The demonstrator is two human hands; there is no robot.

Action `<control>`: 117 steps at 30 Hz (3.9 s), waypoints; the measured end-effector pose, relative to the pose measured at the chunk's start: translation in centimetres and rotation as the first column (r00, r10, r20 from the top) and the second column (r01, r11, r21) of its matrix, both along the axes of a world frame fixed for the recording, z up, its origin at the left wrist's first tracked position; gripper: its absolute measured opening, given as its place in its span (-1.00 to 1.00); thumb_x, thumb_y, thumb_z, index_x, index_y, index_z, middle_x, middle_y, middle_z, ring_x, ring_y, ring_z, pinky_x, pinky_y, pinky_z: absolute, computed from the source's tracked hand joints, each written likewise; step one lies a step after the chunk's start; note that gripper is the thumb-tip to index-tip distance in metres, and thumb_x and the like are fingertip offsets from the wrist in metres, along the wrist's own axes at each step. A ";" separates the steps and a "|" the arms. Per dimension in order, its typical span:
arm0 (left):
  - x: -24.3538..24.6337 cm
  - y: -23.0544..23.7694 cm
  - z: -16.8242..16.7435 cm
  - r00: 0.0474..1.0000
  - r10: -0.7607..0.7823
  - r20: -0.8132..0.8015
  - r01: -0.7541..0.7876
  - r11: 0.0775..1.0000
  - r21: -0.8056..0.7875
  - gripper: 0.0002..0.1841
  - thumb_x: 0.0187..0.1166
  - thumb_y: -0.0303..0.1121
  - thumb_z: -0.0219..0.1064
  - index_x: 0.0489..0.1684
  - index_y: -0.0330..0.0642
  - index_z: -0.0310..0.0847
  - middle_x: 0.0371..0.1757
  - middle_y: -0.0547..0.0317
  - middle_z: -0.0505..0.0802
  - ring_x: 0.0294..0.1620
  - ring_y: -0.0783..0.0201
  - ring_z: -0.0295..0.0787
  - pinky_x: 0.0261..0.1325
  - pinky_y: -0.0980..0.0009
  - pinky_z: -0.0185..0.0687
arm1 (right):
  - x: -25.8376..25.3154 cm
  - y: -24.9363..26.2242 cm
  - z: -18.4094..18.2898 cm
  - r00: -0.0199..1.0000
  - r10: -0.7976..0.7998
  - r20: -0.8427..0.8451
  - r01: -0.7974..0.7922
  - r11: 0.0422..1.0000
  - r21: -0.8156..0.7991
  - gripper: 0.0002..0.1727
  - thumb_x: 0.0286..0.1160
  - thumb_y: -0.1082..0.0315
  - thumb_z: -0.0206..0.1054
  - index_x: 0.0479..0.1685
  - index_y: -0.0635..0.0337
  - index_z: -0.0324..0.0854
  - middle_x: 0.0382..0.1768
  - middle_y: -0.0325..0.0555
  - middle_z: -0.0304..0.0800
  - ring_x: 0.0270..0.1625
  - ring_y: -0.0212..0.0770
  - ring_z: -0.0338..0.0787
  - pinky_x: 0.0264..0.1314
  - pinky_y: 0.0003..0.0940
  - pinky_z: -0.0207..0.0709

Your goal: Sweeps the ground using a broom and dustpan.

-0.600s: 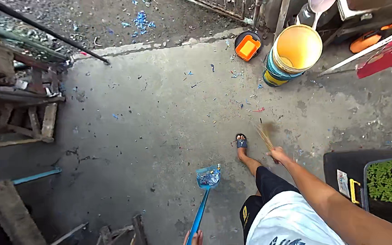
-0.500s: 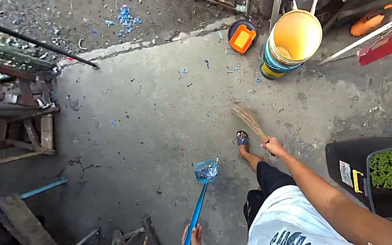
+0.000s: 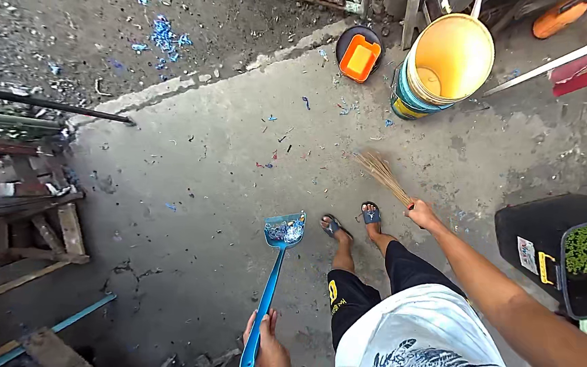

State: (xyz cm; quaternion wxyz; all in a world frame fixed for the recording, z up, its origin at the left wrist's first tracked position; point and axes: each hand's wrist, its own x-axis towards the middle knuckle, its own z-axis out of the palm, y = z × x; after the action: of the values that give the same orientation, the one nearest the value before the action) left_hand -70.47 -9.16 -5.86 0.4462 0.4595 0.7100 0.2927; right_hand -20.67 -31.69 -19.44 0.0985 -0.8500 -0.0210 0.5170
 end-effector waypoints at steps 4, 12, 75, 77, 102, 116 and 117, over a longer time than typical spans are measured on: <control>2.5 4.5 -1.8 0.998 -0.064 0.011 0.064 0.997 -0.044 -0.52 0.63 -0.42 0.31 0.52 -0.36 0.45 0.09 -0.11 0.85 -0.07 0.08 0.90 0.03 0.16 0.89 | 0.6 0.4 5.0 0.968 -0.201 0.152 0.208 0.978 -0.029 -0.28 0.38 0.25 0.48 0.64 0.12 0.44 0.26 0.20 0.77 0.31 0.20 0.76 0.40 0.27 0.56; 6.5 13.6 -5.9 0.976 -0.211 0.054 0.216 0.970 -0.116 -0.50 0.60 -0.40 0.35 0.51 -0.38 0.47 0.09 -0.17 0.86 -0.05 0.01 0.91 0.04 0.10 0.89 | 7.3 12.5 -5.1 0.983 -0.143 0.119 0.145 0.989 -0.008 -0.51 0.28 0.31 0.51 0.26 0.21 0.66 0.09 0.34 0.79 0.17 0.38 0.79 0.15 0.48 0.60; 1.7 28.2 -7.9 0.978 -0.191 0.083 0.204 0.958 -0.203 -0.48 0.55 -0.41 0.36 0.51 -0.37 0.48 0.13 -0.21 0.85 -0.01 -0.01 0.90 0.09 0.07 0.87 | -10.2 34.1 0.6 0.818 -0.574 -0.042 0.568 0.817 -0.095 -0.56 0.30 0.25 0.49 0.14 0.29 0.66 -0.12 0.14 0.77 -0.19 0.02 0.78 -0.08 0.05 0.68; 1.6 28.1 -8.3 0.979 -0.188 0.083 0.201 0.959 -0.201 -0.48 0.54 -0.42 0.35 0.51 -0.38 0.48 0.15 -0.22 0.85 0.01 -0.03 0.90 0.10 0.06 0.87 | -7.9 38.5 -0.6 0.907 -0.385 -0.169 0.397 0.917 0.042 -0.58 0.33 0.25 0.53 0.15 0.23 0.69 -0.07 0.13 0.78 -0.13 0.02 0.77 0.00 0.07 0.65; -0.4 25.6 -6.8 0.997 0.075 0.030 -0.066 0.968 -0.243 -0.50 0.62 -0.41 0.31 0.55 -0.34 0.45 0.16 -0.15 0.84 -0.04 0.06 0.91 0.08 0.14 0.88 | -1.6 39.8 -1.2 0.873 -0.408 0.266 0.399 0.912 0.091 -0.33 0.36 0.20 0.54 0.55 0.10 0.55 0.17 0.15 0.81 0.24 0.13 0.78 0.35 0.21 0.59; 12.0 24.8 -3.0 0.975 0.222 -0.021 -0.223 0.964 -0.146 -0.51 0.66 -0.47 0.27 0.57 -0.39 0.38 0.06 -0.12 0.85 -0.11 0.09 0.90 0.03 0.15 0.88 | 11.9 55.2 -0.1 0.988 -0.080 0.131 0.058 0.985 0.161 -0.21 0.50 0.08 0.48 0.74 0.11 0.34 0.31 0.21 0.75 0.34 0.20 0.75 0.42 0.26 0.57; 13.8 24.3 -2.1 0.972 0.233 -0.034 -0.235 0.960 -0.152 -0.50 0.65 -0.47 0.27 0.57 -0.39 0.37 0.06 -0.12 0.85 -0.11 0.11 0.89 0.04 0.17 0.87 | 12.5 54.5 -0.2 0.982 -0.137 0.130 0.123 0.986 0.113 -0.22 0.51 0.09 0.45 0.73 0.13 0.33 0.30 0.19 0.75 0.35 0.18 0.75 0.44 0.23 0.55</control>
State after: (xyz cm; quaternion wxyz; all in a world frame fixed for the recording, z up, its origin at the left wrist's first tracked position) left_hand -56.71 15.14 -7.94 0.4370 0.3387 0.7835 0.2838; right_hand -8.20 22.80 -19.62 0.1749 -0.8768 0.0008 0.4478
